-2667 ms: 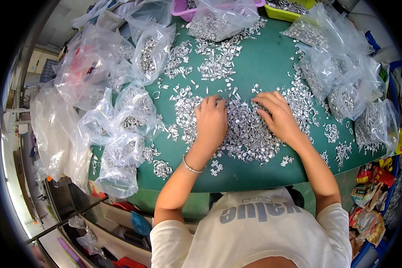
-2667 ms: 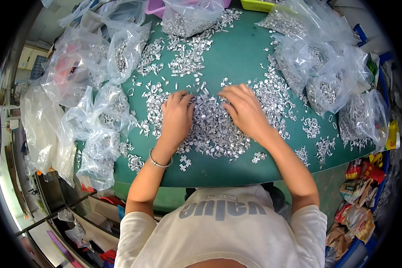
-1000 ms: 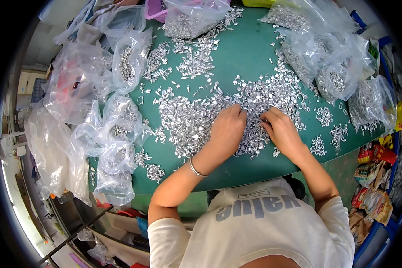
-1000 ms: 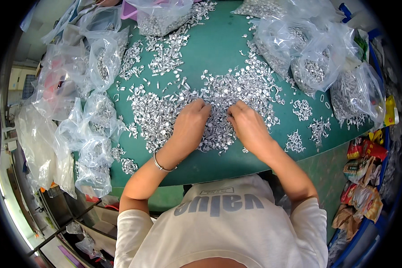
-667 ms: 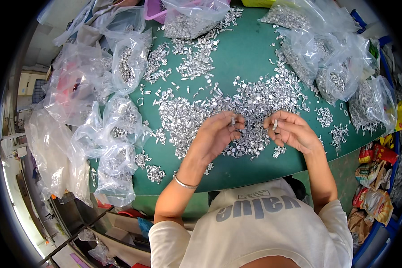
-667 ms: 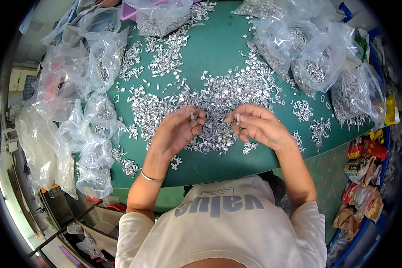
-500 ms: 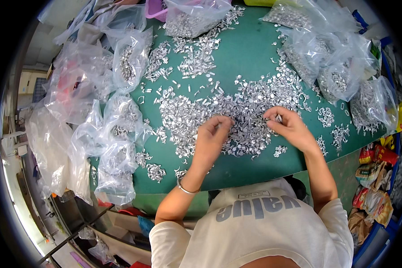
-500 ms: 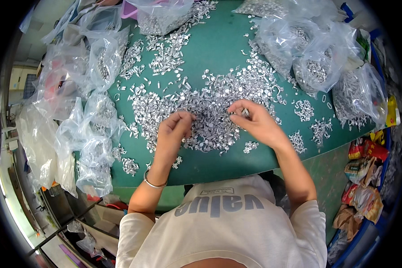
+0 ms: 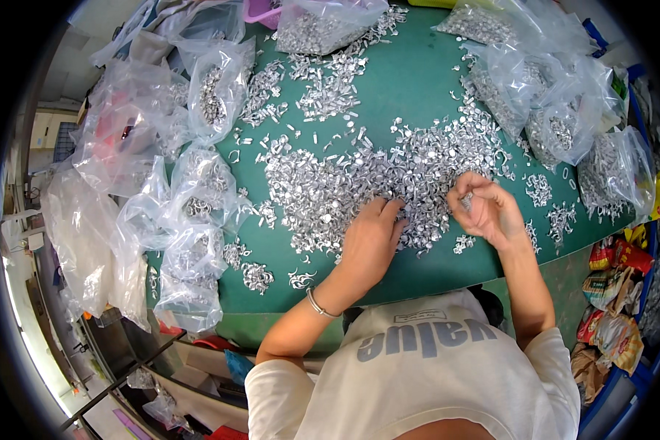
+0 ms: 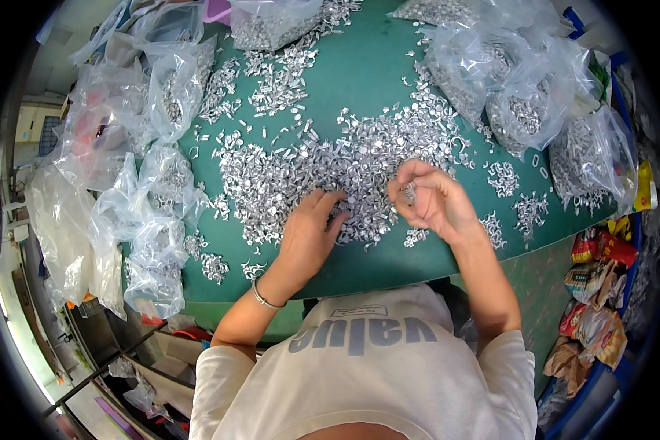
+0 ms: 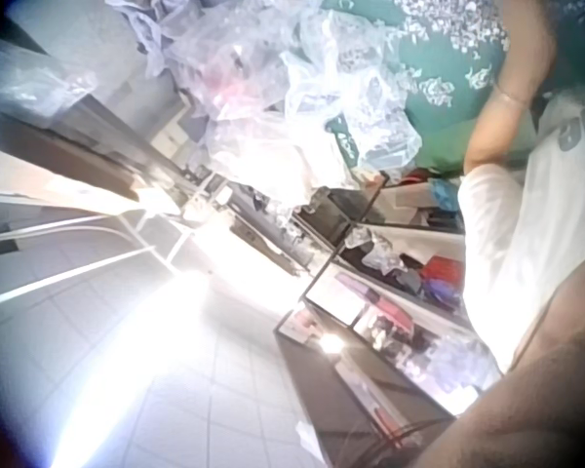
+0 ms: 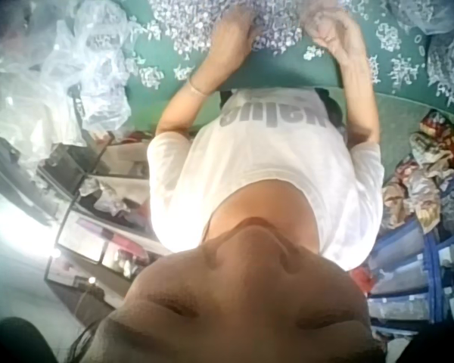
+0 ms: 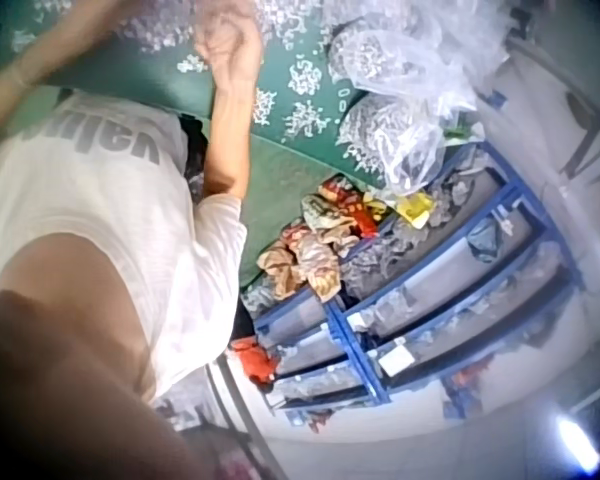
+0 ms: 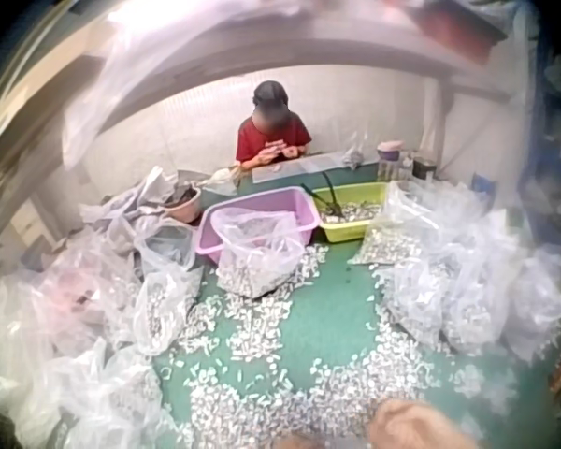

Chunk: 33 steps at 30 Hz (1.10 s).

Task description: The person assembles small silver metal components by hand on a green workbench. They pick up individual pieces from a large pile, connect them together, and place the finished assemblies into a clear plastic bag.

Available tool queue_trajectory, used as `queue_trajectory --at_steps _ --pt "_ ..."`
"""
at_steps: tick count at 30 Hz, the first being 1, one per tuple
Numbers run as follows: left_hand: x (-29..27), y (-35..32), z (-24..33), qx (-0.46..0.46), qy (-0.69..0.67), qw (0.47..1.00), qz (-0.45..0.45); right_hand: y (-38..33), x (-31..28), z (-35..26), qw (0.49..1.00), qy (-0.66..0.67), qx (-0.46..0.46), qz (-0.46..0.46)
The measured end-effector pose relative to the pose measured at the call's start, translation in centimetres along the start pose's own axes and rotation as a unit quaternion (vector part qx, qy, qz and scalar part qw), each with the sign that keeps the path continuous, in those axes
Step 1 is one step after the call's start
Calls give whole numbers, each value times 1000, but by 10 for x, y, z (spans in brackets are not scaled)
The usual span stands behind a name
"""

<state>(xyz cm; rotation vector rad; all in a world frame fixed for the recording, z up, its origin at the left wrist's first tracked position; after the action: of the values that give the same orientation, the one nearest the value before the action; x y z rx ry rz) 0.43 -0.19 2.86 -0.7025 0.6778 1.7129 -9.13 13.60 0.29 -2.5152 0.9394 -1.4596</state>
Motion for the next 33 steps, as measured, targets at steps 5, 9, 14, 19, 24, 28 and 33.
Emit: queue_trajectory --at_steps 5,9,14,19,24,28,33 --pt "1 -9 5 11 -1 1000 0 2 -3 18 975 -199 23 98" --pt "12 -17 5 35 27 999 4 10 18 2 801 -566 -141 137" --pt "16 -18 -8 -47 -128 990 -30 32 64 7 574 -770 -273 54" --pt "23 -30 -34 -271 -699 660 -47 44 70 15 482 -858 -174 18" --pt "2 -43 -60 -343 -544 764 53 48 78 21 423 -890 -171 -22" --pt "-27 -17 -33 -124 35 982 141 50 68 20 458 -873 -166 -35" --pt "-21 -10 -26 -100 84 985 113 51 66 14 500 -845 -182 -54"
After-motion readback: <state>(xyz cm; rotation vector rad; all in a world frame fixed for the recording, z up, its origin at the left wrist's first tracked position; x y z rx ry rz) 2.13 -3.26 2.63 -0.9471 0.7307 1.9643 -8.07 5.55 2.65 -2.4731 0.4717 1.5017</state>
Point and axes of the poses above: each hand's wrist, its own y-axis towards the middle knuckle, its own x-axis out of the palm, z = x × y, the point moved 8 cm from there along y, towards the middle knuckle, and after that the axes turned 3 degrees about y, right-handed, at the moved point
